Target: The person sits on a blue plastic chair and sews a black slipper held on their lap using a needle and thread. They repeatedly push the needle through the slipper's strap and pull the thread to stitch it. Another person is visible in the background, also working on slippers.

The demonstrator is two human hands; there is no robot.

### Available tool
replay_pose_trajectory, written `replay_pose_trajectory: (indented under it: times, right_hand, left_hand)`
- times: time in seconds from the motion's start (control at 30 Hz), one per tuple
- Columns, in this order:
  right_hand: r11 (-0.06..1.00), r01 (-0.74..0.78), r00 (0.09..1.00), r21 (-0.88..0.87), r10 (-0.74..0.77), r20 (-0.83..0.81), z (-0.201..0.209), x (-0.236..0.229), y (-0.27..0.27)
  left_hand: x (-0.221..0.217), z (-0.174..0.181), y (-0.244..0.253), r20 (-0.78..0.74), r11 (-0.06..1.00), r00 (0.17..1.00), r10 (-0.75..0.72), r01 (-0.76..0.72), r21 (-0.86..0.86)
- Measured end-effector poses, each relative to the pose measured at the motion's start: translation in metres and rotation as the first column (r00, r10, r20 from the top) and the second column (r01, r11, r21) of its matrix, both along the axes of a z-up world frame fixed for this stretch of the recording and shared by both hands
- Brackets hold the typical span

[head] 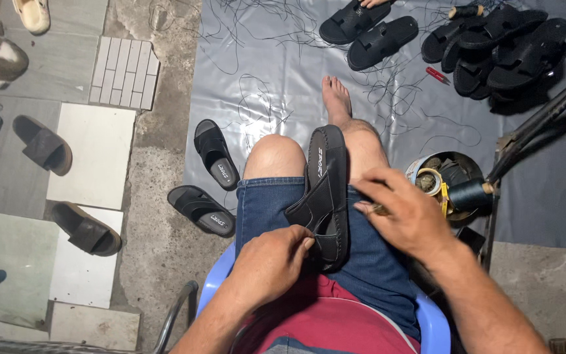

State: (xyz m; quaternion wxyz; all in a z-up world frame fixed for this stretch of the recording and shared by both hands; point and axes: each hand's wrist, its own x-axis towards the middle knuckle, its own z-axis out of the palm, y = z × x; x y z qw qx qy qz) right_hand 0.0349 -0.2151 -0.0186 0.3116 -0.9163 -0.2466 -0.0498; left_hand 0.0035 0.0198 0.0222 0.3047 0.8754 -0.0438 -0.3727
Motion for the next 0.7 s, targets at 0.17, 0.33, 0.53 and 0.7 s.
replay_pose_trajectory:
  times: [0.17, 0.33, 0.53, 0.7]
  right_hand:
    - [0.997, 0.029, 0.99, 0.075, -0.018, -0.137, 0.01, 0.001, 0.014]
    - [0.986, 0.045, 0.988, 0.16, -0.021, -0.151, 0.009, 0.0, 0.013]
    - [0.972, 0.14, 0.977, 0.189, -0.104, -0.188, -0.015, 0.0, 0.011]
    - [0.962, 0.171, 0.967, 0.214, -0.122, -0.221, -0.011, -0.007, 0.014]
  left_hand:
    - [-0.001, -0.003, 0.005, 0.176, 0.95, 0.984, 0.028, 0.029, -0.312]
    - [-0.007, 0.031, 0.023, -0.05, 0.434, 0.997, 0.057, -0.07, -0.898]
    - [0.002, 0.018, -0.009, -0.327, 0.636, 0.813, 0.481, -0.58, -0.509]
    - [-0.002, -0.02, -0.023, -0.17, 0.778, 0.79, 0.589, -0.611, -0.149]
